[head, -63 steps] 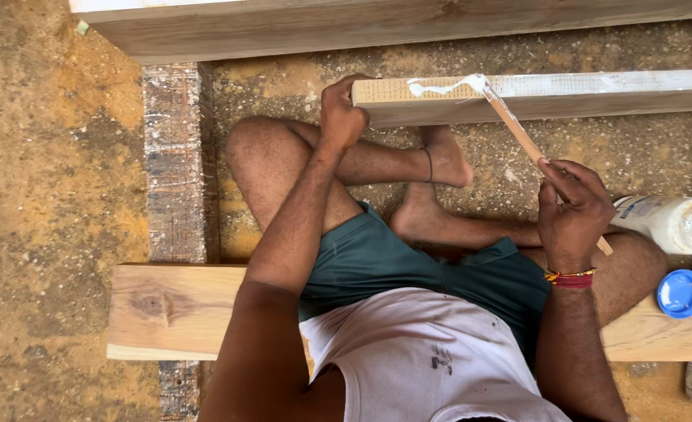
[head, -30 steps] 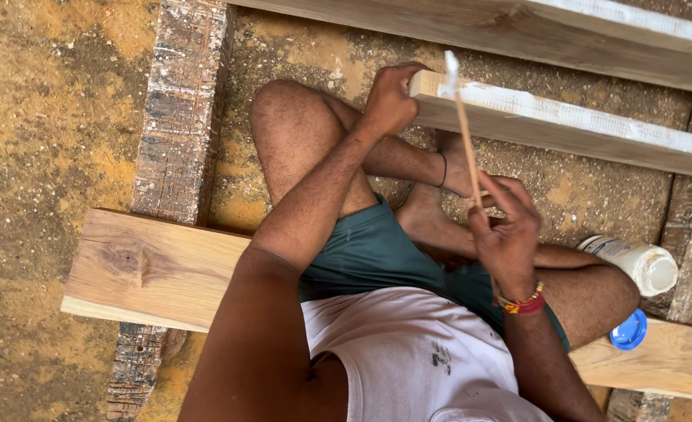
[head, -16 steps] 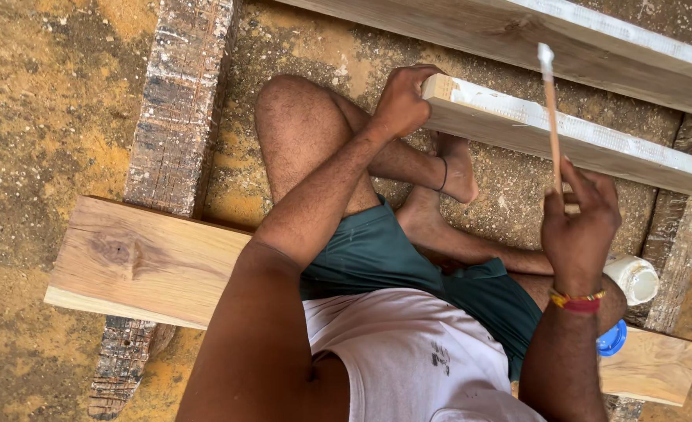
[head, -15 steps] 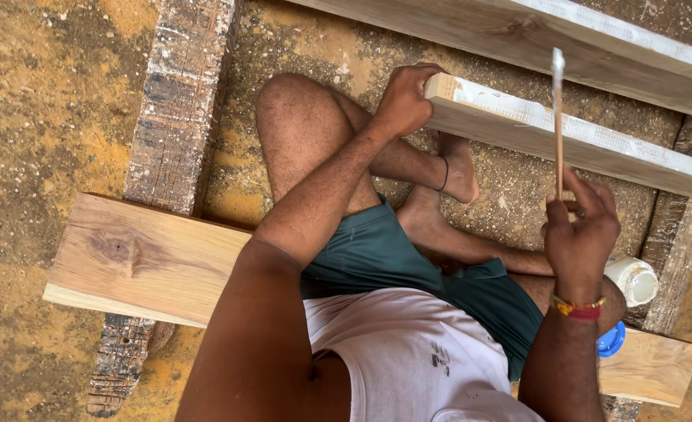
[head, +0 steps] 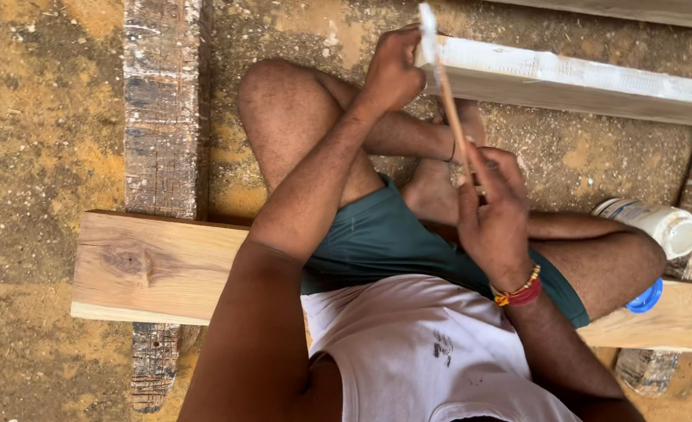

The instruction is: The person sits on the floor and paints a long wooden plank with white paint using a brush. They repeatedly dip the brush into a container and apply the paint along the length of the plank, occasionally adjusting their position to reach different sections.

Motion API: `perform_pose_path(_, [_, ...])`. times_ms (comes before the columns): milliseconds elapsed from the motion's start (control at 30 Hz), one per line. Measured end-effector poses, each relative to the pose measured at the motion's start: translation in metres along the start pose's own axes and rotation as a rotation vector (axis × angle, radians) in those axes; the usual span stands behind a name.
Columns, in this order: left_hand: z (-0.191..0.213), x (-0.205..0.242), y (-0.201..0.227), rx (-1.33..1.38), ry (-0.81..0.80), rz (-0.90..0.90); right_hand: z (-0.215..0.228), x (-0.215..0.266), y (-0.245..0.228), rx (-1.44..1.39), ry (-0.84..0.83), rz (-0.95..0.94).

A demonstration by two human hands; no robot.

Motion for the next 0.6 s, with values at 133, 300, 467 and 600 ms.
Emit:
perform_pose_path(133, [0.001,-0.002,-0.009,-0.058,-0.006,-0.009,0.003,-0.013,0.002,0.08,0.018,-0.056])
perform_pose_path(300, [-0.004,-0.002,-0.017,-0.103,0.01,0.015,-0.009,-0.014,-0.002,-0.007,-0.019,-0.054])
perform_pose_path(467, [0.0,-0.001,-0.014,-0.115,-0.007,0.059,-0.006,-0.021,-0.006,0.126,0.017,-0.015])
perform_pose_path(600, [0.001,-0.002,-0.007,-0.149,0.012,0.032,-0.013,-0.023,-0.002,0.052,-0.011,0.04])
Point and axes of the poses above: each hand's wrist, its own x-axis away from the middle knuckle, its own z-axis out of the back of the hand, y = z × x, the point moved 7 cm from there along -x, towards the middle knuckle
